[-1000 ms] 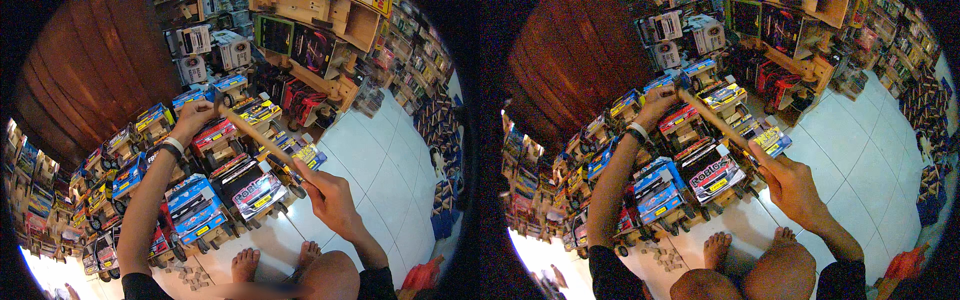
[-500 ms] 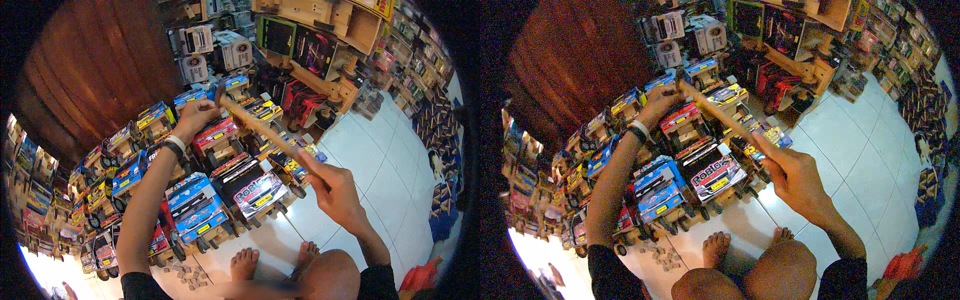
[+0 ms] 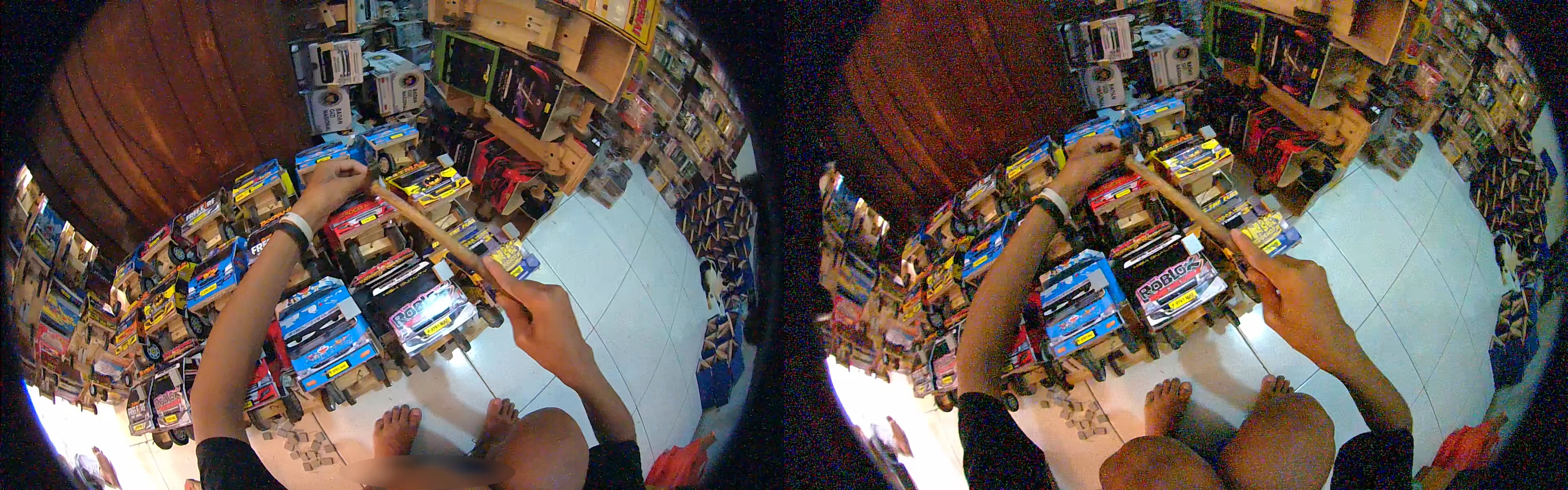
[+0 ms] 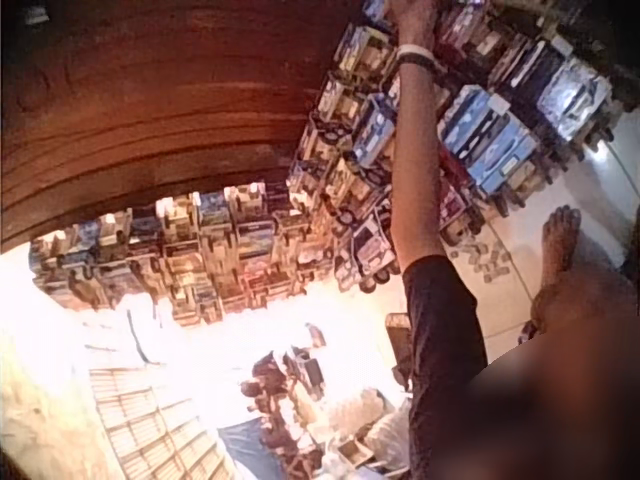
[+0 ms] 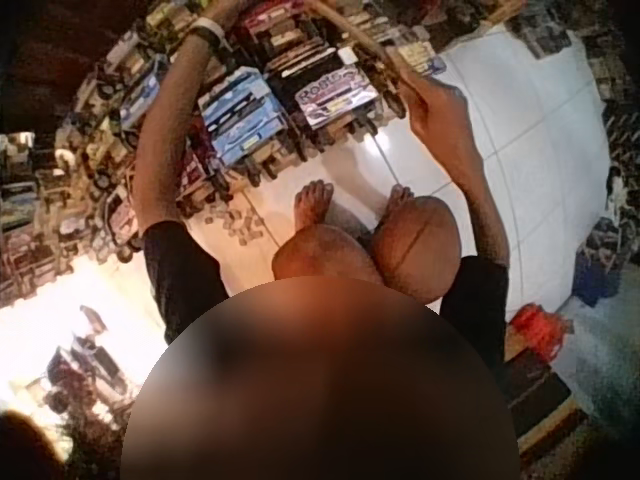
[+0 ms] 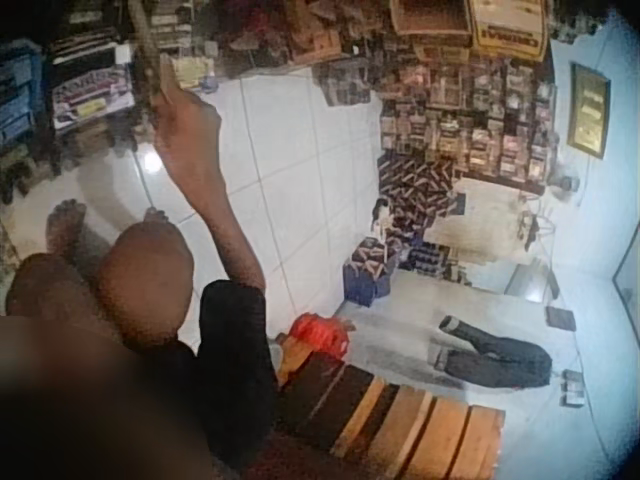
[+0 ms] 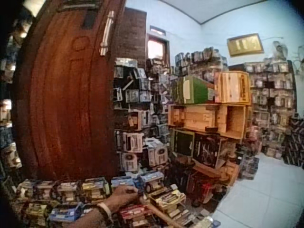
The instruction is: The person sits on the floor and assembles small wooden toy trucks. They pick up small wooden blocks and use a hammer to tap them into place on the trucks, which are arranged on a rack. The person works on multiple trucks in sequence.
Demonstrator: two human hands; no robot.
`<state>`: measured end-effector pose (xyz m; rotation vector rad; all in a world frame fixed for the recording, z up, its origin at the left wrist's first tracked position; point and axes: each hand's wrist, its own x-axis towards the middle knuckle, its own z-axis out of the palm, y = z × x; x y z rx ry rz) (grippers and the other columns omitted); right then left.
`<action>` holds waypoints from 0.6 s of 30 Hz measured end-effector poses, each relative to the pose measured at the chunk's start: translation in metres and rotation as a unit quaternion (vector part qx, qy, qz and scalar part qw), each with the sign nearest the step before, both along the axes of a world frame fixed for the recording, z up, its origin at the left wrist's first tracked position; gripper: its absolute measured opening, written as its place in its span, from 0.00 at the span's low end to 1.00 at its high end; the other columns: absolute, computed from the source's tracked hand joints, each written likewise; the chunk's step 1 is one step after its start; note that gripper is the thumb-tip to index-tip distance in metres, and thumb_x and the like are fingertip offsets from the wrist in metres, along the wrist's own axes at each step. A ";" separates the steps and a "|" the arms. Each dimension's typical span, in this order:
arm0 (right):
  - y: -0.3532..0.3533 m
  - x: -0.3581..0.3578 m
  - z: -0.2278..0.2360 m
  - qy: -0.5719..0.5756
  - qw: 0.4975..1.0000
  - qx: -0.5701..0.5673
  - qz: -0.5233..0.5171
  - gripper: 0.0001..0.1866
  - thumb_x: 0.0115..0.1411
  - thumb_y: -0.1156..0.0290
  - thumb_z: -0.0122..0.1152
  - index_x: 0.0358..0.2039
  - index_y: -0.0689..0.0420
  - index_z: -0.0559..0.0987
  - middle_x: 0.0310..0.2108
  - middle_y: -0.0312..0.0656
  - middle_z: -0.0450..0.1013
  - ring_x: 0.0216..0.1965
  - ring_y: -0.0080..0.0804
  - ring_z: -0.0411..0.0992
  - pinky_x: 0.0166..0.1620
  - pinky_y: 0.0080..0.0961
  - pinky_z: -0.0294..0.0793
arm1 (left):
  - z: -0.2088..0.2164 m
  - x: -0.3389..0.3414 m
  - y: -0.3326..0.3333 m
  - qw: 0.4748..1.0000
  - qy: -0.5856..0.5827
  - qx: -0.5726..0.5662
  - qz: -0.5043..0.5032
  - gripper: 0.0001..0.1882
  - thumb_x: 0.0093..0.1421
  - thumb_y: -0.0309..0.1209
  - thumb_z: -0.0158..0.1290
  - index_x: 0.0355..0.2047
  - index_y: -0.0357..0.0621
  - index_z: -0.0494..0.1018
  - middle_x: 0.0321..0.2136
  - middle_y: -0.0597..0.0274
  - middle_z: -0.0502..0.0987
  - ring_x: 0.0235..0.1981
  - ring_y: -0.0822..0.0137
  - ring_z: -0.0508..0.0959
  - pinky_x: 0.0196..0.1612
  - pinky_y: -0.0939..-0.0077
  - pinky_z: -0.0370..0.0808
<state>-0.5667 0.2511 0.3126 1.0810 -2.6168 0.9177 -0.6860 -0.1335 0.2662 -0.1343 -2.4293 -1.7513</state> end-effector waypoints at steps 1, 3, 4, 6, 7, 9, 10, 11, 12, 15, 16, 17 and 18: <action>0.003 -0.002 0.002 -0.013 0.999 0.039 -0.002 0.34 0.64 0.80 0.61 0.70 0.48 0.70 0.33 0.56 0.80 0.32 0.54 0.80 0.36 0.44 0.79 | 0.000 -0.001 0.000 1.000 0.002 -0.006 0.006 0.07 0.65 0.30 0.64 0.34 0.38 0.82 0.34 0.68 0.81 0.35 0.77 0.78 0.44 0.79 0.76; 0.006 -0.005 0.004 -0.010 0.998 0.057 -0.019 0.33 0.64 0.80 0.61 0.70 0.49 0.70 0.34 0.56 0.80 0.31 0.55 0.80 0.36 0.44 0.79 | -0.001 -0.003 0.000 0.999 -0.012 0.042 0.000 0.05 0.65 0.27 0.62 0.34 0.38 0.82 0.35 0.67 0.81 0.35 0.76 0.79 0.45 0.77 0.77; 0.007 -0.005 0.004 0.001 1.000 0.021 -0.015 0.32 0.65 0.80 0.61 0.70 0.49 0.70 0.33 0.56 0.80 0.31 0.55 0.80 0.36 0.45 0.79 | -0.002 -0.003 0.000 0.999 0.000 0.040 -0.007 0.05 0.66 0.27 0.61 0.34 0.38 0.82 0.34 0.67 0.81 0.35 0.76 0.79 0.44 0.78 0.77; 0.005 -0.005 0.002 0.035 0.997 -0.059 -0.021 0.31 0.65 0.78 0.60 0.69 0.48 0.71 0.31 0.55 0.80 0.29 0.55 0.79 0.34 0.46 0.78 | -0.004 -0.002 0.000 0.999 0.025 0.036 -0.006 0.05 0.66 0.25 0.59 0.34 0.38 0.82 0.34 0.67 0.81 0.35 0.76 0.79 0.44 0.78 0.77; 0.004 -0.005 0.001 0.035 0.997 -0.067 -0.019 0.32 0.64 0.78 0.61 0.69 0.47 0.71 0.28 0.53 0.78 0.27 0.55 0.77 0.32 0.47 0.76 | -0.004 -0.002 -0.001 0.999 0.034 0.037 -0.014 0.05 0.66 0.25 0.59 0.34 0.37 0.82 0.33 0.68 0.81 0.35 0.76 0.79 0.44 0.78 0.78; 0.003 -0.006 0.002 0.007 1.000 0.002 -0.001 0.32 0.64 0.81 0.61 0.68 0.51 0.72 0.31 0.55 0.79 0.28 0.50 0.78 0.33 0.39 0.76 | -0.004 -0.003 -0.002 0.999 0.013 0.040 -0.025 0.04 0.65 0.26 0.61 0.35 0.37 0.82 0.34 0.68 0.81 0.36 0.76 0.80 0.45 0.78 0.78; 0.002 -0.006 0.003 -0.023 0.999 0.047 -0.002 0.31 0.63 0.83 0.62 0.68 0.53 0.73 0.33 0.56 0.80 0.28 0.48 0.78 0.34 0.35 0.76 | -0.003 -0.006 -0.003 1.000 -0.013 0.025 -0.007 0.04 0.65 0.27 0.62 0.35 0.37 0.82 0.34 0.68 0.81 0.37 0.76 0.80 0.46 0.77 0.78; 0.003 -0.007 0.004 -0.008 0.998 0.063 -0.005 0.31 0.63 0.83 0.61 0.67 0.54 0.73 0.32 0.56 0.79 0.27 0.46 0.77 0.33 0.34 0.75 | -0.004 -0.006 -0.003 0.999 0.003 0.037 -0.001 0.06 0.65 0.28 0.63 0.35 0.38 0.82 0.34 0.68 0.81 0.36 0.77 0.79 0.45 0.77 0.77; 0.005 -0.008 0.006 0.006 0.999 0.042 -0.007 0.31 0.63 0.83 0.62 0.68 0.53 0.73 0.32 0.56 0.79 0.27 0.46 0.77 0.33 0.35 0.75 | -0.003 -0.008 -0.003 0.999 0.012 0.039 -0.011 0.06 0.65 0.28 0.63 0.35 0.38 0.82 0.34 0.69 0.81 0.36 0.77 0.79 0.45 0.77 0.77; 0.006 -0.006 0.006 0.016 0.999 -0.039 -0.021 0.34 0.63 0.83 0.62 0.69 0.49 0.72 0.30 0.55 0.78 0.25 0.46 0.75 0.32 0.36 0.74 | -0.008 -0.007 -0.004 0.999 0.012 0.039 -0.013 0.06 0.65 0.30 0.63 0.35 0.39 0.82 0.36 0.68 0.81 0.36 0.77 0.77 0.45 0.79 0.75; 0.007 -0.006 0.007 0.019 1.000 -0.013 -0.017 0.34 0.63 0.83 0.62 0.69 0.48 0.72 0.30 0.55 0.78 0.25 0.46 0.76 0.32 0.36 0.74 | -0.010 -0.007 -0.004 0.999 0.006 0.032 -0.004 0.06 0.65 0.30 0.62 0.35 0.39 0.82 0.36 0.68 0.81 0.36 0.77 0.77 0.45 0.79 0.75; 0.007 -0.006 0.007 0.013 1.000 0.019 -0.009 0.34 0.63 0.83 0.62 0.69 0.48 0.72 0.29 0.54 0.78 0.25 0.46 0.76 0.32 0.35 0.74 | -0.010 -0.008 -0.006 1.000 0.002 0.023 -0.016 0.06 0.65 0.30 0.62 0.36 0.39 0.82 0.37 0.67 0.81 0.37 0.77 0.77 0.46 0.79 0.75; 0.008 -0.006 0.009 0.011 0.999 0.050 -0.005 0.34 0.63 0.83 0.62 0.69 0.48 0.72 0.29 0.54 0.78 0.25 0.46 0.76 0.31 0.35 0.74 | -0.012 -0.009 -0.007 0.999 0.013 0.018 -0.032 0.06 0.65 0.29 0.62 0.36 0.39 0.82 0.38 0.67 0.81 0.37 0.77 0.78 0.46 0.79 0.75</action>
